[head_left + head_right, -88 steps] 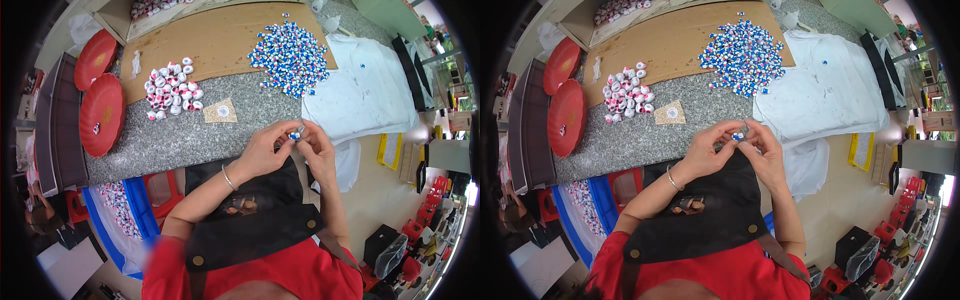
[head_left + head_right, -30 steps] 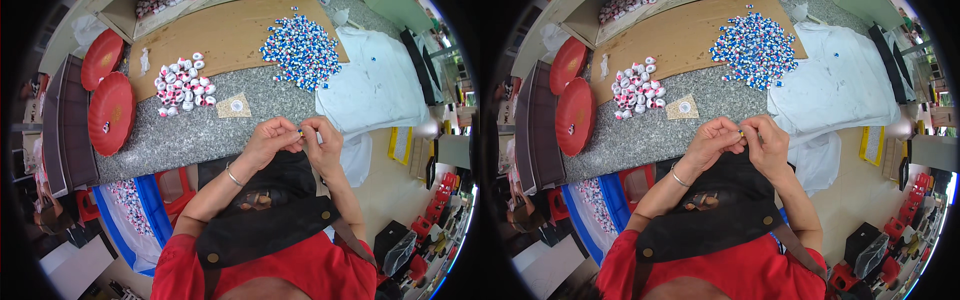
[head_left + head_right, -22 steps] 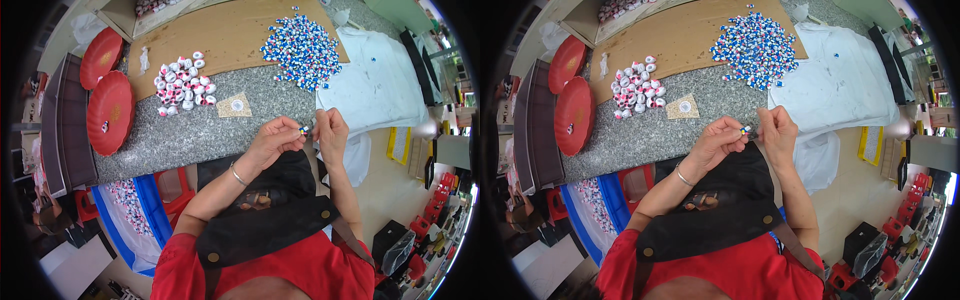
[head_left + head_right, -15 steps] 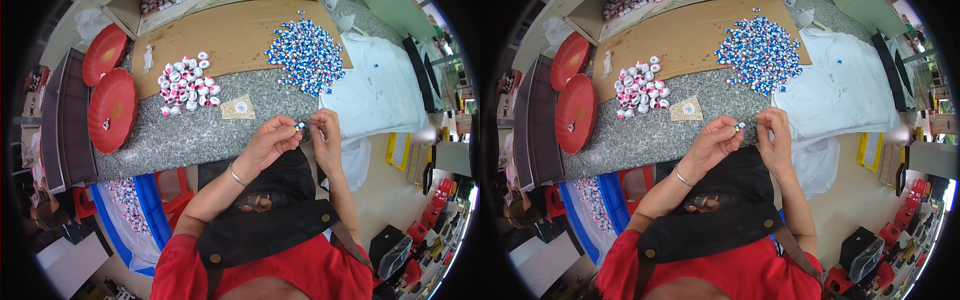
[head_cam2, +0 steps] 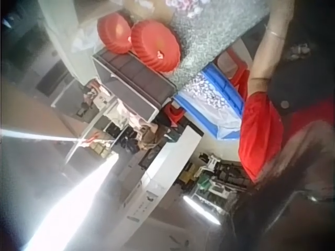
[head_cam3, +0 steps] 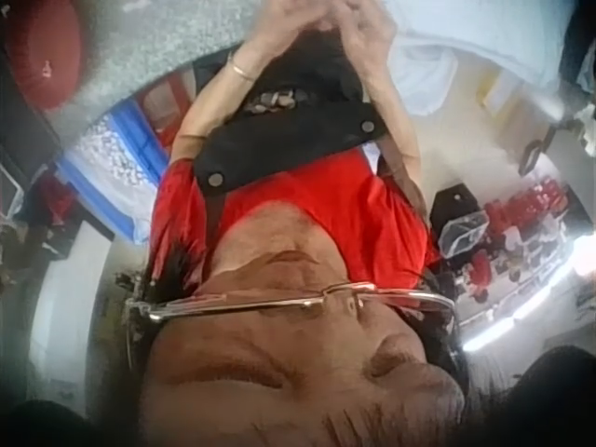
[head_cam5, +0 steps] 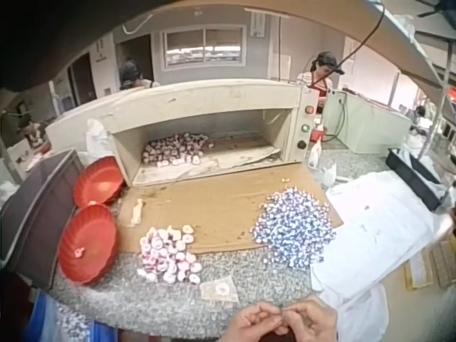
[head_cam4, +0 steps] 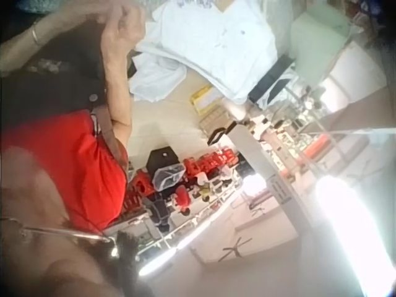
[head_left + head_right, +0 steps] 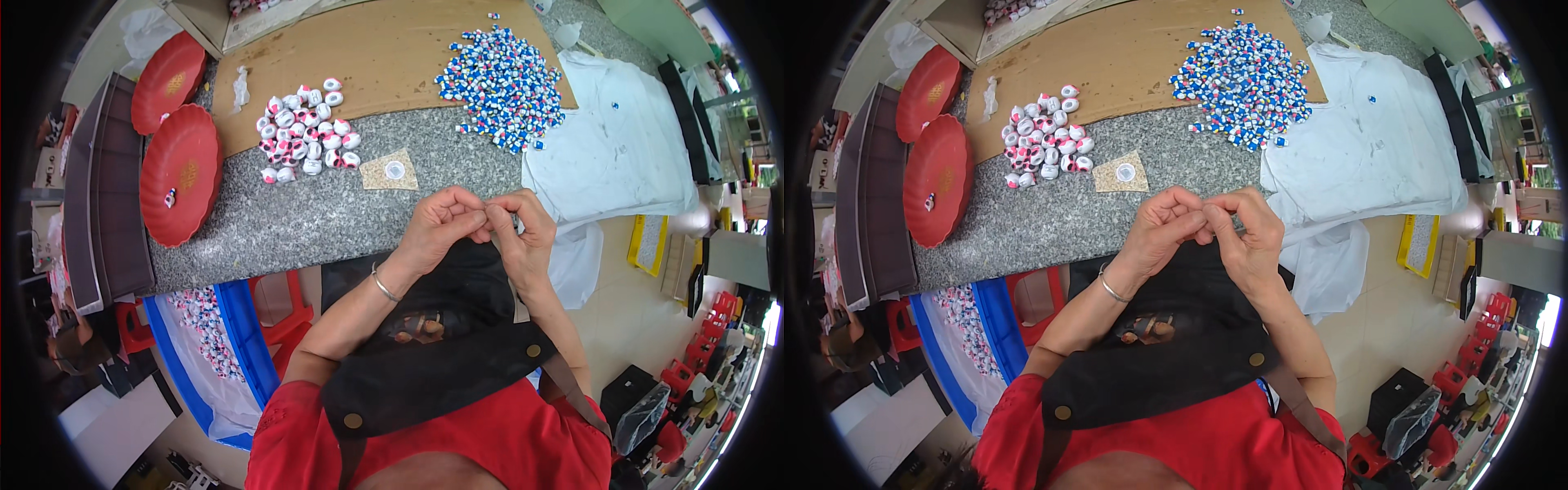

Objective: Assembling small plastic toy components at a factory workbench.

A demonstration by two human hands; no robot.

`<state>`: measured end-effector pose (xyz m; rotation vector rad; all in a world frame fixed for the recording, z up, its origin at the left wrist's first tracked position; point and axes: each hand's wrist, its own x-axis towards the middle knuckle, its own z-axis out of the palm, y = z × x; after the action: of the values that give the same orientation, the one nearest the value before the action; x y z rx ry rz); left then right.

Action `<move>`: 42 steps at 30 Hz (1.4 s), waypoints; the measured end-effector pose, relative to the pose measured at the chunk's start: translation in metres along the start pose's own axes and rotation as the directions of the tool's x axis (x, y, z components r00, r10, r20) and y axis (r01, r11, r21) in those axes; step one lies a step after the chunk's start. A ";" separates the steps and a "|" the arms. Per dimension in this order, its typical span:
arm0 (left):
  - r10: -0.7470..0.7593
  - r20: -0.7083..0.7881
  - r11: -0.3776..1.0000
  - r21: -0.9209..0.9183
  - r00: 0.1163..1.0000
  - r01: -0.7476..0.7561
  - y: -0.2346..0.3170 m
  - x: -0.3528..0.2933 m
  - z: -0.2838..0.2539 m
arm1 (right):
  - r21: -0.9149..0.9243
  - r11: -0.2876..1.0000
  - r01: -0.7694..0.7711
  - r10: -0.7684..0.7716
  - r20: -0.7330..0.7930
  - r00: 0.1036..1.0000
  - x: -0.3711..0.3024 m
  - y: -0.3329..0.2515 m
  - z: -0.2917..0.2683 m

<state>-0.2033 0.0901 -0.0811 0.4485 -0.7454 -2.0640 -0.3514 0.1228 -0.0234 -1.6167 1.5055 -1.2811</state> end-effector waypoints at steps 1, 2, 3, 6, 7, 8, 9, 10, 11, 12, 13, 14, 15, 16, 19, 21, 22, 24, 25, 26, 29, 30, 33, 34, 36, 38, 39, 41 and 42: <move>0.011 0.009 0.998 0.057 1.000 -0.012 -0.001 0.000 0.001 | -0.001 1.000 -0.001 0.001 0.003 1.000 0.002 0.001 0.000; 0.012 0.007 0.998 0.055 1.000 -0.012 -0.001 0.000 0.003 | -0.045 0.999 0.004 -0.005 -0.024 1.000 0.004 0.001 0.001; -0.012 -0.002 0.999 0.046 1.000 0.012 -0.002 0.000 0.007 | -0.092 0.996 0.008 -0.013 -0.053 0.998 0.006 0.002 0.001; -0.064 -0.022 0.997 -0.032 0.998 0.063 -0.005 -0.001 0.008 | 0.108 0.961 -0.256 0.262 -0.046 0.964 0.008 0.004 0.001; -0.092 -0.036 0.991 -0.097 0.995 0.088 -0.007 0.000 0.007 | 0.105 0.962 -0.253 0.259 -0.046 0.965 0.009 0.004 0.001; -0.089 -0.034 0.991 -0.099 0.995 0.085 -0.008 0.000 0.006 | 0.043 0.983 -0.181 0.183 -0.045 0.982 0.009 0.002 0.003; -0.092 -0.049 0.987 -0.136 0.995 0.085 -0.009 0.000 0.005 | -0.018 0.994 -0.110 0.109 -0.041 0.993 0.008 0.002 0.005; -0.097 -0.064 0.982 -0.172 0.993 0.084 -0.009 0.000 0.005 | -0.021 0.994 -0.110 0.109 -0.042 0.993 0.008 0.003 0.008; -0.096 -0.062 0.981 -0.173 0.993 0.084 -0.009 0.000 0.005 | -0.094 0.996 0.006 -0.013 -0.078 0.997 0.008 0.006 0.011; -0.098 -0.083 0.979 -0.185 0.992 0.081 -0.007 0.002 0.008 | -0.171 0.978 0.119 -0.138 -0.103 0.985 0.008 0.010 0.013; -0.099 -0.104 0.978 -0.196 0.990 0.078 -0.006 0.003 0.010 | -0.174 0.977 0.121 -0.140 -0.103 0.985 0.008 0.014 0.013; -0.098 -0.102 0.977 -0.197 0.990 0.076 -0.006 0.004 0.009 | -0.152 0.980 0.128 -0.144 -0.101 0.984 0.006 0.018 0.013; -0.088 -0.117 0.982 -0.179 0.989 0.066 -0.006 0.004 0.006 | -0.125 0.983 0.135 -0.148 -0.098 0.984 0.008 0.017 0.014; -0.077 -0.132 0.986 -0.160 0.988 0.055 -0.005 0.004 0.004 | -0.122 0.983 0.138 -0.150 -0.095 0.984 0.007 0.013 0.014; -0.062 -0.114 0.974 -0.225 0.992 0.035 -0.002 0.006 -0.001 | -0.080 0.997 -0.016 0.019 0.036 0.999 0.002 -0.003 0.013; -0.052 -0.126 0.974 -0.225 0.991 0.023 -0.003 0.006 -0.002 | -0.106 0.987 0.123 -0.114 0.084 0.990 0.001 -0.001 0.015; -0.046 -0.137 0.974 -0.228 0.989 0.013 -0.003 0.005 -0.002 | -0.103 0.987 0.125 -0.116 0.085 0.990 0.001 -0.001 0.015; -0.055 -0.149 0.985 -0.172 0.987 0.029 0.000 0.004 -0.001 | -0.078 0.995 0.060 -0.052 0.110 0.993 0.001 0.001 0.015; -0.066 -0.159 0.992 -0.119 0.985 0.047 0.002 0.003 0.001 | -0.078 0.995 0.058 -0.050 0.109 0.993 0.001 0.003 0.014; -0.069 -0.159 0.992 -0.118 0.985 0.050 0.005 0.004 0.002 | -0.167 0.972 0.163 -0.141 0.138 0.980 0.002 0.006 0.014; -0.062 -0.096 0.994 -0.100 0.993 0.052 0.008 0.003 0.002 | -0.200 0.944 0.263 -0.232 0.168 0.958 0.005 0.006 0.016; -0.055 -0.103 0.990 -0.134 0.993 0.041 0.006 0.003 -0.001 | -0.148 0.954 0.262 -0.238 0.161 0.958 0.005 0.006 0.017; -0.042 -0.128 0.983 -0.182 0.991 0.018 0.003 0.002 -0.004 | -0.086 0.974 0.210 -0.189 0.201 0.961 0.005 0.007 0.016; -0.035 -0.141 0.980 -0.197 0.989 0.007 0.003 0.002 -0.004 | -0.084 0.974 0.209 -0.189 0.201 0.961 0.005 0.006 0.017; -0.058 -0.154 0.978 -0.205 0.986 0.026 0.005 0.001 -0.001 | 0.171 0.982 -0.073 0.053 0.121 0.991 0.004 0.002 0.019; -0.083 -0.163 0.975 -0.215 0.983 0.046 0.007 0.001 0.001 | 0.201 0.978 -0.051 0.039 0.059 0.997 0.003 0.006 0.022; -0.079 -0.164 0.971 -0.236 0.983 0.039 0.007 0.001 0.001 | 0.230 0.973 -0.025 0.026 0.000 1.000 0.002 0.009 0.024; -0.074 -0.167 0.966 -0.257 0.983 0.029 0.007 0.001 0.000 | 0.128 0.992 0.004 -0.005 0.012 1.000 -0.001 0.013 0.019; -0.074 -0.163 0.958 -0.286 0.984 0.025 0.006 0.001 -0.001 | 0.022 0.999 0.035 -0.035 0.024 0.999 -0.002 0.014 0.015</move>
<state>-0.1992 0.0864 -0.0782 0.4793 -0.3315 -2.1061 -0.3429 0.1194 -0.0426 -1.6458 1.4497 -1.2871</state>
